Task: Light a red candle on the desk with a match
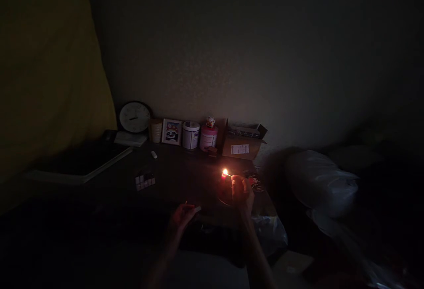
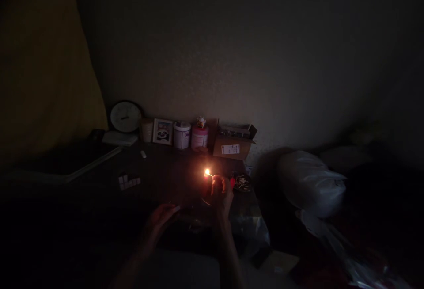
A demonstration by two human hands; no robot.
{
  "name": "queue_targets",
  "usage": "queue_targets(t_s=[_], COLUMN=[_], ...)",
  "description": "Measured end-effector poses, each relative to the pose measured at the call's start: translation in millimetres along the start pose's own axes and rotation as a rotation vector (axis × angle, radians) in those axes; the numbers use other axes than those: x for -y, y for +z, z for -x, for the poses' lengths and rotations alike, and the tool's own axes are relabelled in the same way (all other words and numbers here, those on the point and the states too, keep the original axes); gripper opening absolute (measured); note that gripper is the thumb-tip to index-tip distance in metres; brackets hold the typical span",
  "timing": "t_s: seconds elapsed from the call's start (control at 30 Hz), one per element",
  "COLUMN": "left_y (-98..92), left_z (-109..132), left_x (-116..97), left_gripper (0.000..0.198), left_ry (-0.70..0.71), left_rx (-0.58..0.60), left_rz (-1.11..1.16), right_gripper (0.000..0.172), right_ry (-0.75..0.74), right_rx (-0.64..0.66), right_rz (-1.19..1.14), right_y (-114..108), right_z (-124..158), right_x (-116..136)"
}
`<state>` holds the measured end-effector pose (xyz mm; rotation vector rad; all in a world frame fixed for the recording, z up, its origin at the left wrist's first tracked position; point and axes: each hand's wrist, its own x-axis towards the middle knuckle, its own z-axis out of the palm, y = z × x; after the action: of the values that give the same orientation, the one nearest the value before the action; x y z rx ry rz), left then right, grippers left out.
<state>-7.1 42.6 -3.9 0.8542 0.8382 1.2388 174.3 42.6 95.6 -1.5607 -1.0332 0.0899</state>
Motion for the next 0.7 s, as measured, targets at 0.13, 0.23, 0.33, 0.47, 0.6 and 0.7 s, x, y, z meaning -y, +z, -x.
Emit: queue_targets(t_s=[0.13,0.23,0.33,0.47,0.6,0.7], left_y=[-0.5,-0.2,1.4,4.2,4.7,4.0], left_z=[-1,0,2,4,3,0], left_x=[-1,-2,-4,-5,-4,-2], left_gripper=[0.030,0.027,0.026,0.025,0.026,0.029], left_ry=[0.013,0.033,0.028,0.034,0.000,0.018], left_rx=[0.010,0.016,0.008,0.023,-0.012,-0.020], left_rz=[-0.031,-0.053,-0.080,-0.034,-0.010,-0.013], right_gripper=[0.036,0.035,0.035,0.032,0.026,0.023], right_ry=[-0.010,-0.032,-0.031,-0.025,0.047,0.111], right_rx=[-0.003,-0.009,-0.010,-0.006,-0.033,-0.056], right_rz=[-0.017,-0.052,-0.075,-0.177,-0.440,-0.621], right_y=[-1,-1,-3,-12,-45,-82], right_z=[0,0,2,5,-5,-25], right_x=[-3,-4,-3,2,9,3])
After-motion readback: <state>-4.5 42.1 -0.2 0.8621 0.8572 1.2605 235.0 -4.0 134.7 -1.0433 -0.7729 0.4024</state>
